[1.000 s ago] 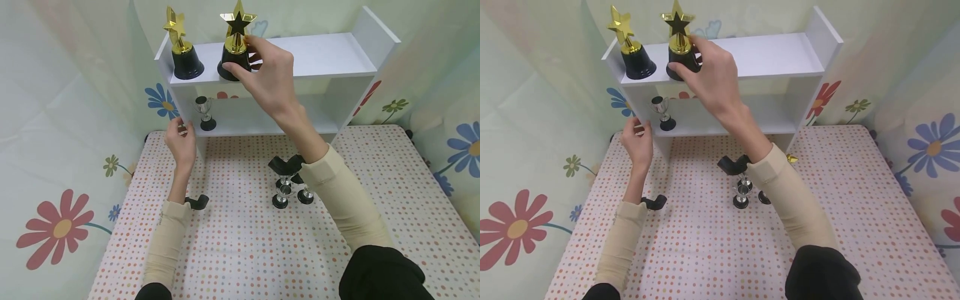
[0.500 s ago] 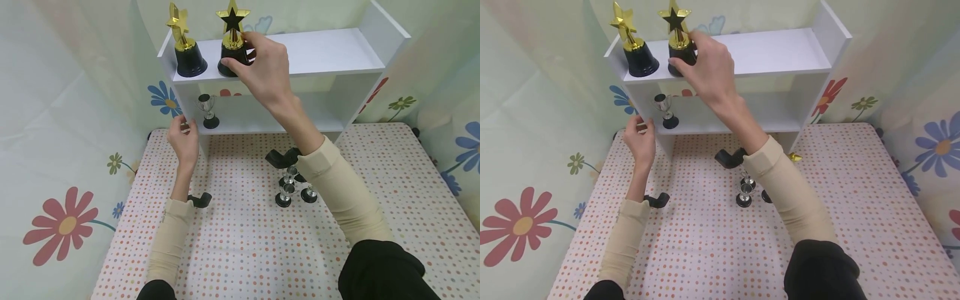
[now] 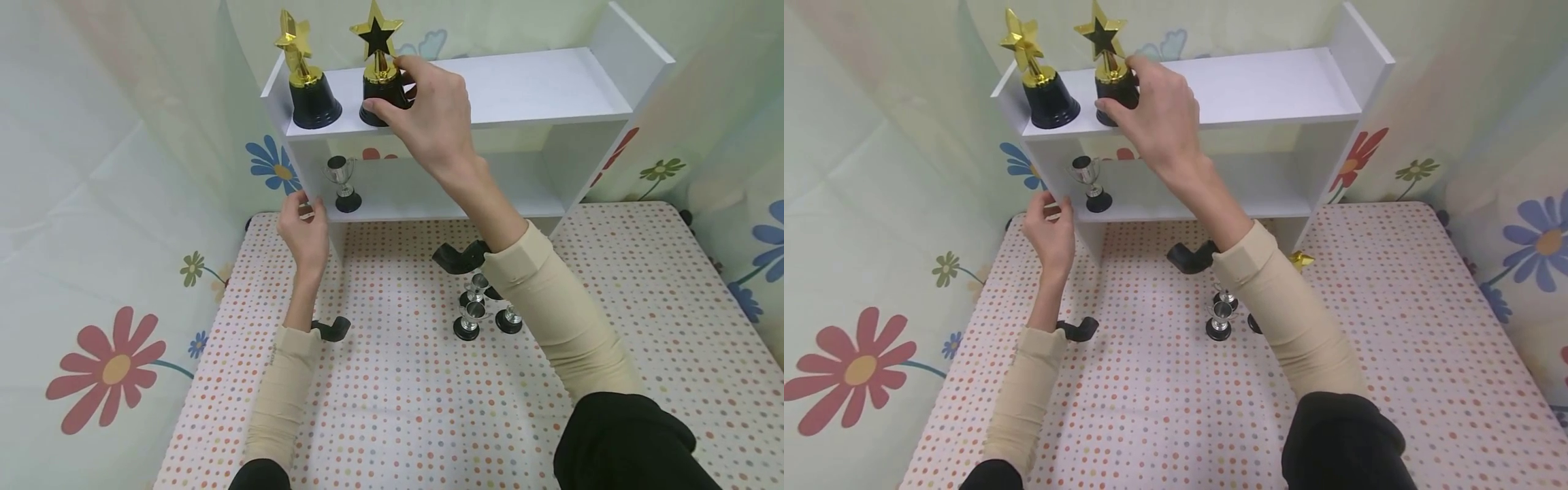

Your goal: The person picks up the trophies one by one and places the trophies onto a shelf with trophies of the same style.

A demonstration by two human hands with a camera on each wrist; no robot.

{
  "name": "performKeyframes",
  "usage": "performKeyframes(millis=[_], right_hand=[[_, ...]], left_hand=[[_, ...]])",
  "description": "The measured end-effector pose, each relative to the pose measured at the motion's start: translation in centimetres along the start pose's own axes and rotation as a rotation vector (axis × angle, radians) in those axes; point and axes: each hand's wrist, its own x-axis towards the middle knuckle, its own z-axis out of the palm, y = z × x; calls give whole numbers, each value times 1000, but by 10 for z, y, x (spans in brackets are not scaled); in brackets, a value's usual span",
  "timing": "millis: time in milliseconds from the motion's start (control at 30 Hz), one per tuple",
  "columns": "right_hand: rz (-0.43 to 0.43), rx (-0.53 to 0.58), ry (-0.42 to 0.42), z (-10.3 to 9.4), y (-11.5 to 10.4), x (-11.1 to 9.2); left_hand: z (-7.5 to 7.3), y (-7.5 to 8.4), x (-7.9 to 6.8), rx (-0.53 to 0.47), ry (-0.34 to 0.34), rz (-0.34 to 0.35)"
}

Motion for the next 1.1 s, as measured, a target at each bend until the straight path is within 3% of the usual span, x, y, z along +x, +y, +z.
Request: performKeyframes(millis=[267,433,767,933,1100], right_hand=[[2,0,14,0,7,-2],[-37,32,71,-4,11,-9],[-271,68,209,-15,26,-23],[-439,39,214,-25,32,-32],[-535,82,236,-32,34,-40]], left_hand=[[3,-3,1,21,-12,-18],[3,-3,2,28,-29,-16],[5,-3,4,16,-32,-16],[4,-4,6,24,-34,-11],[3,-4,8,29,-36,-10]])
